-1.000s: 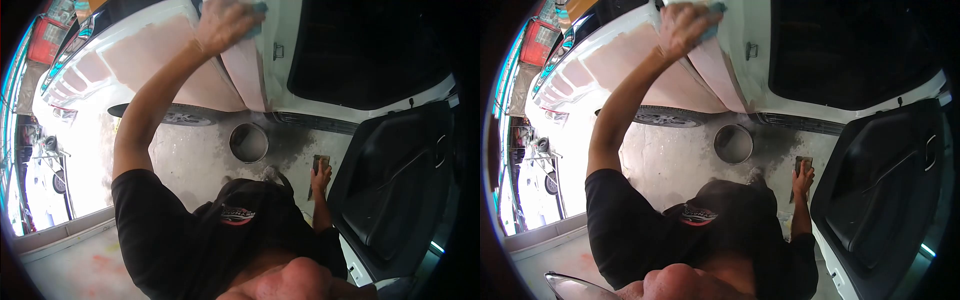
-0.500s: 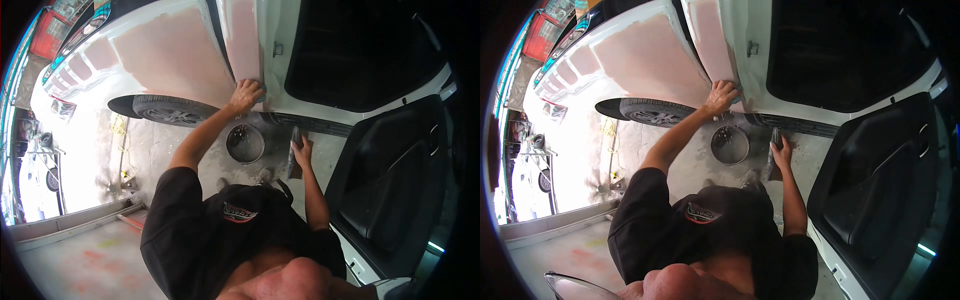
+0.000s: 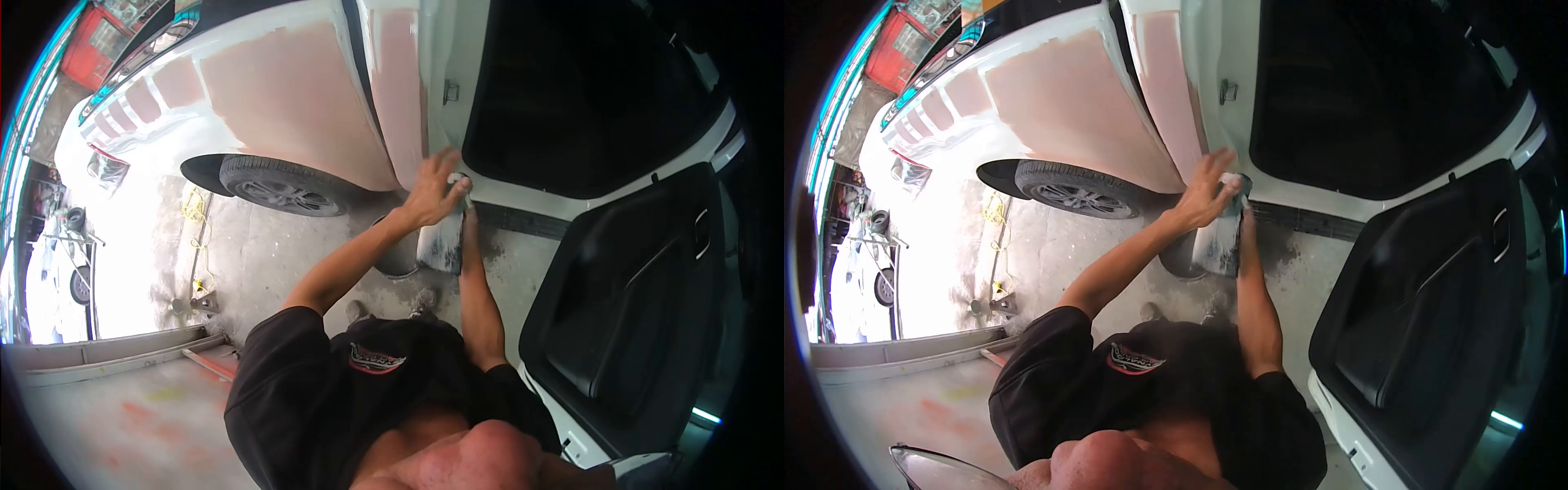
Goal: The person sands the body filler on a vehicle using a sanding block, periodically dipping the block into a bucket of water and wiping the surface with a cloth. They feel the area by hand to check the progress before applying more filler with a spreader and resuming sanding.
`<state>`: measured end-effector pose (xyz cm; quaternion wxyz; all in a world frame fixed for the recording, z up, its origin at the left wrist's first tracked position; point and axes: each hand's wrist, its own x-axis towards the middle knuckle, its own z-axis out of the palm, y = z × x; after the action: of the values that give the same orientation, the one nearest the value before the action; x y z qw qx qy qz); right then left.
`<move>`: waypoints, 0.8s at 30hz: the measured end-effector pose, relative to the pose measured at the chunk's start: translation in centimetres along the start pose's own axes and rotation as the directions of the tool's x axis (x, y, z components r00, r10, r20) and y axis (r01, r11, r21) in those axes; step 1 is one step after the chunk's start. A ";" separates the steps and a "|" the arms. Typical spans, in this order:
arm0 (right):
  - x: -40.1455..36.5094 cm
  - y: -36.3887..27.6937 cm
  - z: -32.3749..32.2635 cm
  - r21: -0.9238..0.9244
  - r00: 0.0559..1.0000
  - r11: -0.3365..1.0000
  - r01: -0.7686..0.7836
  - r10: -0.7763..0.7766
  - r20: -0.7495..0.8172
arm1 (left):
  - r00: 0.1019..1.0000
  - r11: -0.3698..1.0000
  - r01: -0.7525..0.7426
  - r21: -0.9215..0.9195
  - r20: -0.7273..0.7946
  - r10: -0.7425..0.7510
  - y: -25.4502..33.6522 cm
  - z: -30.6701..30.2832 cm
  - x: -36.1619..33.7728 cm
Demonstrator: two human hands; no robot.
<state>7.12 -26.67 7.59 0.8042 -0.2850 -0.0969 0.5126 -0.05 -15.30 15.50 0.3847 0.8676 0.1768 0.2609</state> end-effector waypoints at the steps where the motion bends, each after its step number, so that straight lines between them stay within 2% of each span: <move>1: -0.9 -1.0 0.7 0.030 0.998 0.999 -0.041 0.039 0.056 | 0.989 0.997 -0.081 0.007 -0.125 0.082 -0.2 -0.8 0.5; 3: -1.8 -2.3 1.3 0.082 0.978 0.989 -0.125 0.109 0.176 | 0.920 0.944 -0.163 0.286 -0.303 0.250 -1.9 -2.4 2.2; 4: -1.8 -2.6 0.9 0.089 0.984 0.988 -0.125 0.112 0.138 | 0.865 0.890 -0.174 0.421 -0.366 0.342 -3.0 -3.0 3.1; 6: -2.0 -2.8 -0.8 0.107 0.992 0.987 -0.124 0.119 0.050 | 0.861 0.840 -0.163 0.517 -0.341 0.377 -5.0 -3.5 5.3; 8: -2.2 -3.1 -3.0 0.133 0.987 0.980 -0.148 0.138 0.077 | 0.846 0.769 -0.136 0.624 -0.331 0.418 -7.0 -4.0 7.8; 10: -3.0 -3.5 -5.4 0.151 0.984 0.974 -0.171 0.160 0.083 | 0.859 0.724 -0.059 0.687 -0.335 0.388 -6.1 -5.9 10.0; 11: -3.8 -3.6 -6.7 0.131 0.982 0.973 -0.191 0.188 0.038 | 0.863 0.698 -0.019 0.716 -0.340 0.372 -4.9 -7.3 11.2; 13: -4.9 -3.8 -9.0 0.099 0.972 0.969 -0.227 0.232 -0.034 | 0.804 0.613 -0.013 0.790 -0.356 0.475 -1.4 -10.6 13.9; 16: -5.8 -3.5 -11.7 0.085 0.961 0.963 -0.257 0.265 -0.086 | 0.731 0.607 -0.060 0.793 -0.379 0.568 3.0 -14.1 17.5; 18: -6.5 -3.5 -11.9 0.075 0.949 0.958 -0.277 0.285 -0.132 | 0.739 0.646 -0.069 0.761 -0.395 0.545 3.3 -14.0 17.7; 20: -6.6 -3.1 -11.0 0.087 0.912 0.952 -0.293 0.305 -0.274 | 0.732 0.650 -0.060 0.758 -0.409 0.545 2.2 -13.0 17.1; 24: -6.6 -1.8 -14.6 0.133 0.851 0.887 -0.442 0.461 -0.253 | 0.699 0.608 -0.013 0.794 -0.427 0.574 -2.0 -9.2 14.5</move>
<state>12.05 -38.24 -2.50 0.6761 -0.3405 0.1042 0.6450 5.97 -1.35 23.81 -0.1410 0.8154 0.2311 0.5117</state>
